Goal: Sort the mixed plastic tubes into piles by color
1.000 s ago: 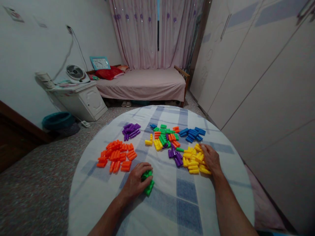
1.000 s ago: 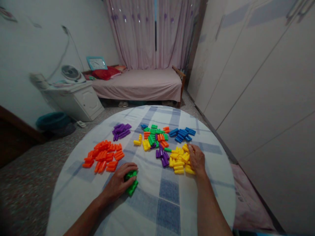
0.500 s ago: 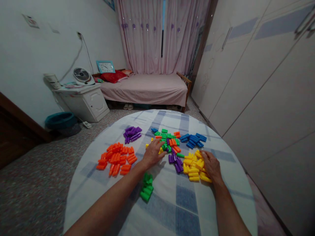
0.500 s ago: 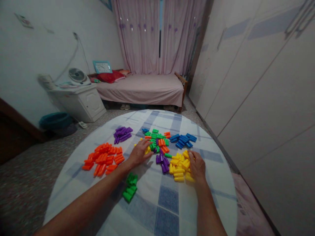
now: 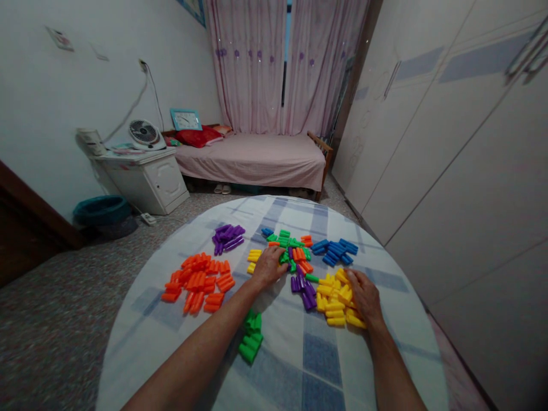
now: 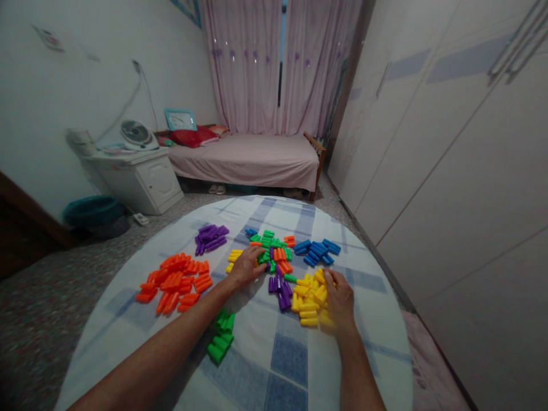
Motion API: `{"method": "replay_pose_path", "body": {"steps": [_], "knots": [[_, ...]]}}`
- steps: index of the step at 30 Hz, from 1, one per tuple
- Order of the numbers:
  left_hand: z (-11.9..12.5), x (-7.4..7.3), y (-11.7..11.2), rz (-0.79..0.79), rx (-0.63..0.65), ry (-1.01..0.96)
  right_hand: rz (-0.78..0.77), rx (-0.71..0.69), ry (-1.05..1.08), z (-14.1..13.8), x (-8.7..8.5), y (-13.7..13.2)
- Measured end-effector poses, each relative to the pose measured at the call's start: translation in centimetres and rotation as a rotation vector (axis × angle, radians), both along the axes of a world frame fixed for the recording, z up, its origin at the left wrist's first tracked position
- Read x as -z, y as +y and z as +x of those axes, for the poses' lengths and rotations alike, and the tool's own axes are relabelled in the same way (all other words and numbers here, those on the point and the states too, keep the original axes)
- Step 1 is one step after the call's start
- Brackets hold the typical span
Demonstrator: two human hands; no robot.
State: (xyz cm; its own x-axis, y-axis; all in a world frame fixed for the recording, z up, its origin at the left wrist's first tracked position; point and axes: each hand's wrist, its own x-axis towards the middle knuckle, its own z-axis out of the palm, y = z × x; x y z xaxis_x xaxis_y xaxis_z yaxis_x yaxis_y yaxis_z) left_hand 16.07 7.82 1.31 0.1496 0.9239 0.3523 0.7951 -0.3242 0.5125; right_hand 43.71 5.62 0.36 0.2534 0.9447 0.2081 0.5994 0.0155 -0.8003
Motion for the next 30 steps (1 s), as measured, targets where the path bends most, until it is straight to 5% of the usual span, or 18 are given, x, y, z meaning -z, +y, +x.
{"method": "replay_pose_path", "body": {"steps": [13,18,23,30], "knots": [[-0.8,-1.6,-0.3,0.005,-0.072,-0.104,-0.037,0.0,0.079,0.2,-0.3,-0.1],[-3.1,-3.1,-5.6,0.03,0.044,-0.248,-0.031,-0.01,0.057,0.2,-0.1,0.0],[-4.7,-2.1,-12.2,-0.128,0.175,-0.154,-0.032,0.01,0.032,0.4,0.3,0.2],[-3.6,-1.0,-15.4,-0.094,0.376,-0.066,-0.029,0.005,-0.004,0.4,0.2,0.2]]}}
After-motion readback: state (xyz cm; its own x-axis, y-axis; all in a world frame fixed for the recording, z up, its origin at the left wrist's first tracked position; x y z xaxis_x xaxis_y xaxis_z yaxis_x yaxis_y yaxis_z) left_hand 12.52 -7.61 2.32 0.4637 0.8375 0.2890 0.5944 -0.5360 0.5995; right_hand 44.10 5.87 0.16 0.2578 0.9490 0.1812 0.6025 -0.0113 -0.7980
